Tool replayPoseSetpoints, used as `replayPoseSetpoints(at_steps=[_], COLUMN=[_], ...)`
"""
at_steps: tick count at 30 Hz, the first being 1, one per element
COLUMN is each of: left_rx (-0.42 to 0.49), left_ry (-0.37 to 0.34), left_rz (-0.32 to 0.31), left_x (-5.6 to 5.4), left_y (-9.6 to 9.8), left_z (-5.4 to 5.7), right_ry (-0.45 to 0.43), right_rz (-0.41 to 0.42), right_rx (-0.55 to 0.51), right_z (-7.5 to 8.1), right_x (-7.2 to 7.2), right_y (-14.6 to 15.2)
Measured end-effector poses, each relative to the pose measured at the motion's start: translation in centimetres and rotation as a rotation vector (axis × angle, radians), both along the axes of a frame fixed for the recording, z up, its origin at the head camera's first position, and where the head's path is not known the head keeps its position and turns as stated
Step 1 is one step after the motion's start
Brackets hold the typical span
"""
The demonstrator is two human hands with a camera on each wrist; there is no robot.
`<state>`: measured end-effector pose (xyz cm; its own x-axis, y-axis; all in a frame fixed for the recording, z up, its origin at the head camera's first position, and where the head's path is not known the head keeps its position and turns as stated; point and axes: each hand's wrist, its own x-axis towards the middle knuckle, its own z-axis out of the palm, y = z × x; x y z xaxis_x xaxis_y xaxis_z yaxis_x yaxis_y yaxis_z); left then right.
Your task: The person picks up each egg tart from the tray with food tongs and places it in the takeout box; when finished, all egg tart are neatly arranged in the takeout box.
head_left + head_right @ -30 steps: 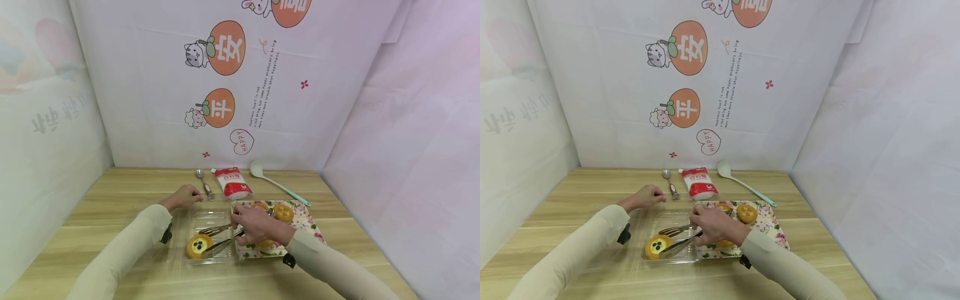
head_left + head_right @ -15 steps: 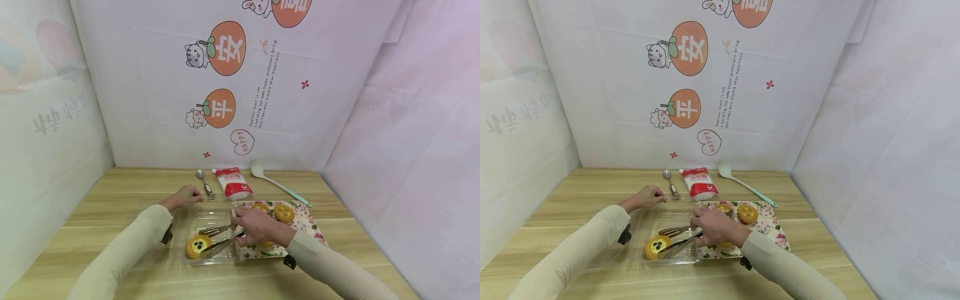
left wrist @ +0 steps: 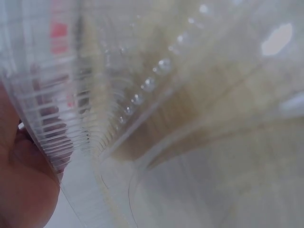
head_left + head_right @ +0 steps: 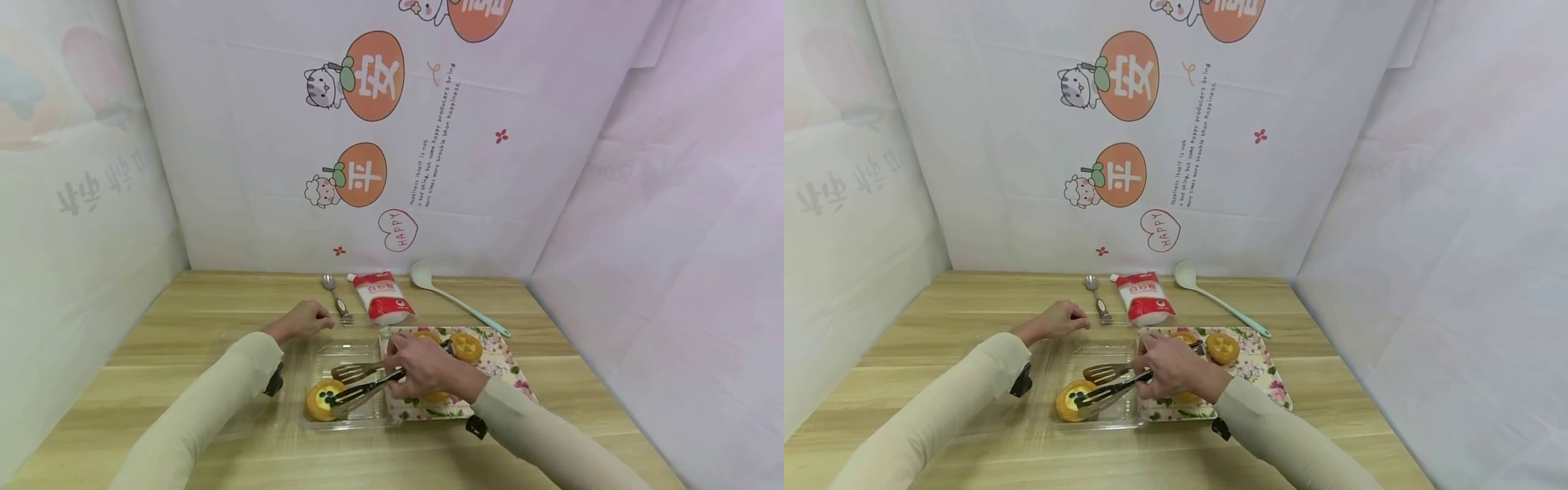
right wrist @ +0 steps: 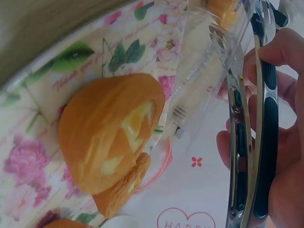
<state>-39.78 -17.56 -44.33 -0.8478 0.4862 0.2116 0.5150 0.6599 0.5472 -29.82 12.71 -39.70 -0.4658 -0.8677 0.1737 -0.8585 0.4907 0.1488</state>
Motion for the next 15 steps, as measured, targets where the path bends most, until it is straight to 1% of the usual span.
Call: replayPoseSetpoints(at_steps=[4, 7, 9, 12, 15], left_rx=[-0.003, -0.005, -0.008, -0.011, -0.018], left_ry=[0.017, 0.009, 0.01, 0.009, 0.018], left_rz=[-0.022, -0.021, -0.02, -0.007, -0.003], left_x=[-0.1, 0.1, 0.2, 0.4, 0.3], left_y=[0.1, 0.2, 0.3, 0.4, 0.2], left_z=[-0.2, -0.1, 0.0, 0.3, 0.2], right_ry=[0.059, 0.096, 0.092, 0.087, 0.109], right_rz=[0.015, 0.049, 0.062, 0.041, -0.026], right_rx=[-0.034, -0.101, -0.154, -0.204, -0.183], right_z=[0.3, 1.0, 1.6, 2.5, 3.3], right_x=[0.0, 0.1, 0.2, 0.3, 0.8], right_y=[0.9, 2.3, 3.7, 6.4, 9.5])
